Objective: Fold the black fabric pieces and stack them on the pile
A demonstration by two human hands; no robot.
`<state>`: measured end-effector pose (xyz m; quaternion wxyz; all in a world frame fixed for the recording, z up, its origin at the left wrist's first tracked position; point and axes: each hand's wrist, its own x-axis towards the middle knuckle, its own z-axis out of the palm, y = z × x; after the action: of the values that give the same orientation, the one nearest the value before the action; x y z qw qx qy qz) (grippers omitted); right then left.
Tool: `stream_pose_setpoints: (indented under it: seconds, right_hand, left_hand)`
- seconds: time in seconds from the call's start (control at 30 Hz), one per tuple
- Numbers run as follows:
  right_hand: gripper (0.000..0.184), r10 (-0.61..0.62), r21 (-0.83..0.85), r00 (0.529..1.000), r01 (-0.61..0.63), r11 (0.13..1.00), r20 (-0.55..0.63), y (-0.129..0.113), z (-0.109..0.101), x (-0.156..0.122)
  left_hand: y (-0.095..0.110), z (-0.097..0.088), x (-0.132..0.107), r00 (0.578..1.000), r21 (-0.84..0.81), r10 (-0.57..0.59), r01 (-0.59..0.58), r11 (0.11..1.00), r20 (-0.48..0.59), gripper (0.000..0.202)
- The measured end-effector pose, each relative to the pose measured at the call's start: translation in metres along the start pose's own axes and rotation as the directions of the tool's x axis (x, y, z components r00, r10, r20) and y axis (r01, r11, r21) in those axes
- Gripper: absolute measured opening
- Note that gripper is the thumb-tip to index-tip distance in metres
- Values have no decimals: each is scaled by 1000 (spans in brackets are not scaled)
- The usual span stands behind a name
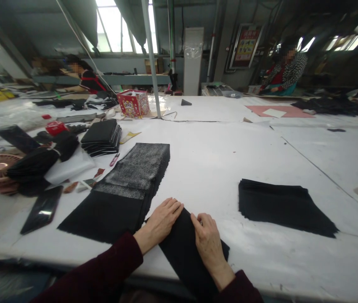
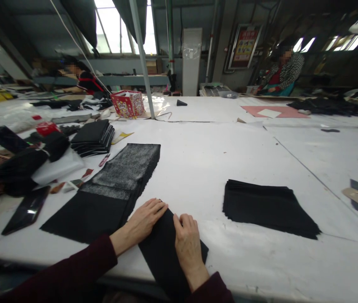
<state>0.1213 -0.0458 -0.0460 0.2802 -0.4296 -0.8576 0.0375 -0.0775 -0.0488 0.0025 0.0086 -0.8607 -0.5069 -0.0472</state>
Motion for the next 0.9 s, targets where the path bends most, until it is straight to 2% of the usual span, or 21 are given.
stream_pose_setpoints:
  seconds: [0.17, 0.4, 0.6, 0.9]
  right_hand:
    - [34, 6, -39, 1000, -5, 999, 18, 1, -5, -7]
    - [36, -8, -66, 1000, 9, 998, 14, 6, -12, -17]
    - [34, -5, -55, 1000, 6, 998, 31, 10, -19, -25]
    - [30, 1, 22, 999, -1, 1000, 38, 16, -29, -35]
  left_hand:
    - [6, -1, 0, 1000, 27, 20, -20, 999, 2, 66]
    - [5, 1, 2, 994, -14, 105, -105, 994, 25, 55]
    - [9, -1, 1, 992, -8, 113, -113, 994, 50, 66]
    - [12, 0, 2, 984, -16, 171, -170, 985, 57, 62]
